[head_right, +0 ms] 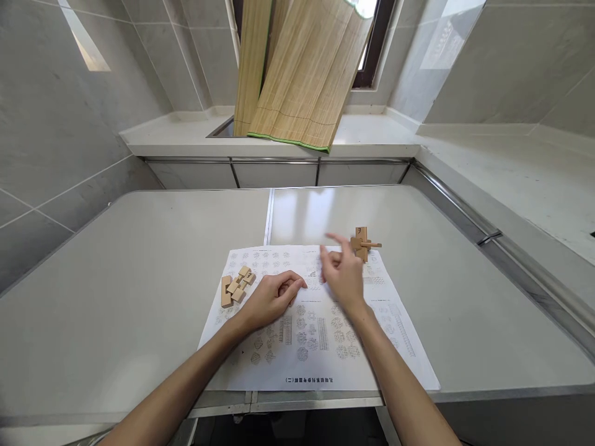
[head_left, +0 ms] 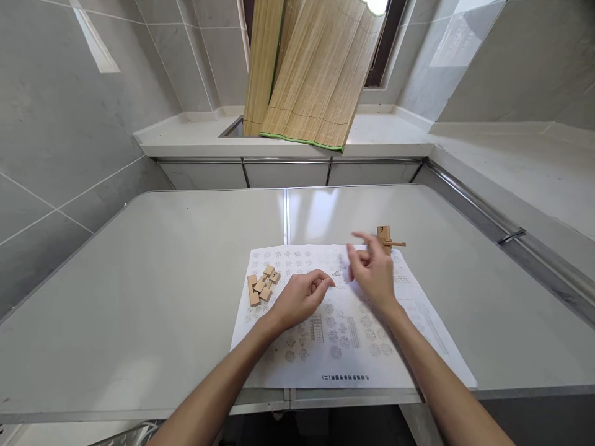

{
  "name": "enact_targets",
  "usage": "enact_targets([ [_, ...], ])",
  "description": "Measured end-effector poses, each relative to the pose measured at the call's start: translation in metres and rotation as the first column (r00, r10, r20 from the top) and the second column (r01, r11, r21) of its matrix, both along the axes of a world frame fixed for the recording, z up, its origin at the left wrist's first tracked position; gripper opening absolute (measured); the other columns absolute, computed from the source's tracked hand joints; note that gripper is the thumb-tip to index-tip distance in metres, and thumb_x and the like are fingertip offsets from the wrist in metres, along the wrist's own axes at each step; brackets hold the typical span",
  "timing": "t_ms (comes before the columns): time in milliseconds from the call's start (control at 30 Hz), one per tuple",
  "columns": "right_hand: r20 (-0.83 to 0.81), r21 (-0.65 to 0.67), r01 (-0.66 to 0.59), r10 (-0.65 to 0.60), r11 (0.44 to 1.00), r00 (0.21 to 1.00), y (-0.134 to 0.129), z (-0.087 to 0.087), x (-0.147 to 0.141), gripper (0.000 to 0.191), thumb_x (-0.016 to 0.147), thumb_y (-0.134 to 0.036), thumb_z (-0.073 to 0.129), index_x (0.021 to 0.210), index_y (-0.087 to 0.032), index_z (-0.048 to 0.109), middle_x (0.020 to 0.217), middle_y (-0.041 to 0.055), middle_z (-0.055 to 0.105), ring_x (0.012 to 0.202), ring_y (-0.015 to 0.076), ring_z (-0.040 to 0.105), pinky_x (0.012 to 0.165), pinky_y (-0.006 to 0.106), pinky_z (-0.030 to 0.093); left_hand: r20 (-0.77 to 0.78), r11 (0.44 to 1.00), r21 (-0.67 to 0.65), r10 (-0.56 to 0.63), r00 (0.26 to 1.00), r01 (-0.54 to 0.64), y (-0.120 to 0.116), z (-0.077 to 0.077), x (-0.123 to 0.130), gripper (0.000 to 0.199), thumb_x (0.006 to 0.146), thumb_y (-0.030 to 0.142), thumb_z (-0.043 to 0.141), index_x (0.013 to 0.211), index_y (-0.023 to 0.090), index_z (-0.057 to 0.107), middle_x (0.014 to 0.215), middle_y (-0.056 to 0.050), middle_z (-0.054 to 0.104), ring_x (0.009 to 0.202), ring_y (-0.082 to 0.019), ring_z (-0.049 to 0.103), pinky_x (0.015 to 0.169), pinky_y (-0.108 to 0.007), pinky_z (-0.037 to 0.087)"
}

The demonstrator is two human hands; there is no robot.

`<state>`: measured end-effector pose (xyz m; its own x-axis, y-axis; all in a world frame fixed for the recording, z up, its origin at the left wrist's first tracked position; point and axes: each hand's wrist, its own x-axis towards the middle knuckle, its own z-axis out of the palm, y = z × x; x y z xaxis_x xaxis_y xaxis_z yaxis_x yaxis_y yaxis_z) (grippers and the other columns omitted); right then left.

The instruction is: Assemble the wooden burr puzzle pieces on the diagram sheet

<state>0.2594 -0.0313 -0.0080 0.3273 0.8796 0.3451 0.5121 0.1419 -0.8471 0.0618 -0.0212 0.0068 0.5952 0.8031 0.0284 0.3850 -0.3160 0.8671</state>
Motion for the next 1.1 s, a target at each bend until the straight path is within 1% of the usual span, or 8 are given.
enact_targets([
  [67,0.118,-0.031,-0.191,0.193,0.981,0.974,0.000,-0.005,-0.012,0.032,0.106,-0.044,0.050,0.115,-0.020,0.070,0.048,-0.0078,0.052,0.043,0.0146,0.051,0.056,0.027,0.045,0.011,1.000,0.022,-0.009,1.000,0.009,0.000,-0.001,0.000,0.032,0.105,0.039,0.049,0.096,0.019,0.072,0.063,0.003,0.057,0.057,-0.012,0.048,0.056,-0.026,0.035],
  [167,0.211,-0.081,-0.286,0.297,0.955,0.931,0.000,-0.012,-0.021,0.026,0.105,-0.040,0.052,0.101,-0.021,0.070,0.050,-0.0075,0.048,0.045,0.0139,0.045,0.054,0.026,0.037,0.046,0.999,0.032,-0.023,0.999,0.022,0.000,-0.001,0.000,0.031,0.102,0.036,0.053,0.081,0.018,0.065,0.062,0.004,0.054,0.057,-0.011,0.047,0.055,-0.025,0.034],
  [533,0.218,-0.159,-0.351,0.379,0.923,0.899,0.001,-0.013,-0.028,0.022,0.103,-0.032,0.053,0.090,-0.023,0.067,0.052,-0.0067,0.049,0.048,0.0142,0.044,0.056,0.026,0.034,0.045,0.974,0.200,-0.119,0.992,0.108,-0.008,-0.005,0.001,0.032,0.095,0.029,0.059,0.067,0.020,0.048,0.055,0.005,0.050,0.051,-0.009,0.045,0.052,-0.023,0.035],
  [733,0.202,-0.158,-0.341,0.368,0.927,0.907,0.002,-0.011,-0.028,0.024,0.103,-0.035,0.051,0.089,-0.025,0.068,0.052,-0.0055,0.050,0.049,0.0162,0.048,0.058,0.027,0.036,-0.058,0.904,0.427,0.032,0.998,-0.004,-0.019,0.000,-0.003,0.038,0.100,0.032,0.053,0.064,0.021,0.047,0.057,0.003,0.052,0.054,-0.012,0.046,0.057,-0.028,0.037],
  [833,0.195,-0.155,-0.349,0.375,0.924,0.906,0.002,-0.010,-0.027,0.025,0.103,-0.035,0.050,0.090,-0.024,0.069,0.052,-0.0050,0.053,0.050,0.0167,0.052,0.060,0.028,0.038,-0.084,0.793,0.601,0.187,0.979,-0.100,-0.019,0.006,-0.020,0.030,0.102,0.030,0.053,0.073,0.022,0.056,0.068,-0.002,0.062,0.069,-0.018,0.056,0.070,-0.033,0.045],
  [933,0.183,-0.156,-0.362,0.387,0.919,0.904,0.001,-0.010,-0.027,0.026,0.104,-0.035,0.050,0.092,-0.023,0.070,0.052,-0.0047,0.056,0.050,0.0169,0.053,0.060,0.028,0.039,-0.118,0.718,0.682,0.292,0.949,-0.136,-0.010,0.011,-0.049,0.010,0.100,0.032,0.061,0.098,0.023,0.064,0.103,-0.007,0.072,0.105,-0.026,0.062,0.096,-0.043,0.050],
  [1000,0.172,-0.159,-0.367,0.392,0.916,0.904,0.001,-0.010,-0.027,0.027,0.105,-0.035,0.049,0.093,-0.023,0.071,0.052,-0.0048,0.056,0.049,0.0168,0.053,0.059,0.028,0.039,-0.158,0.719,0.680,0.336,0.929,-0.144,-0.003,0.011,-0.070,0.025,0.096,0.039,0.069,0.115,0.023,0.063,0.124,-0.010,0.068,0.120,-0.030,0.057,0.104,-0.049,0.049],
  [1100,0.158,-0.164,-0.374,0.399,0.913,0.903,0.001,-0.011,-0.027,0.026,0.105,-0.033,0.050,0.094,-0.022,0.071,0.052,-0.0053,0.056,0.049,0.0167,0.053,0.058,0.028,0.040,-0.283,0.800,0.597,0.285,0.916,-0.064,0.005,0.010,-0.097,0.057,0.091,0.050,0.074,0.139,0.025,0.054,0.145,-0.011,0.058,0.135,-0.034,0.050,0.109,-0.053,0.049],
])
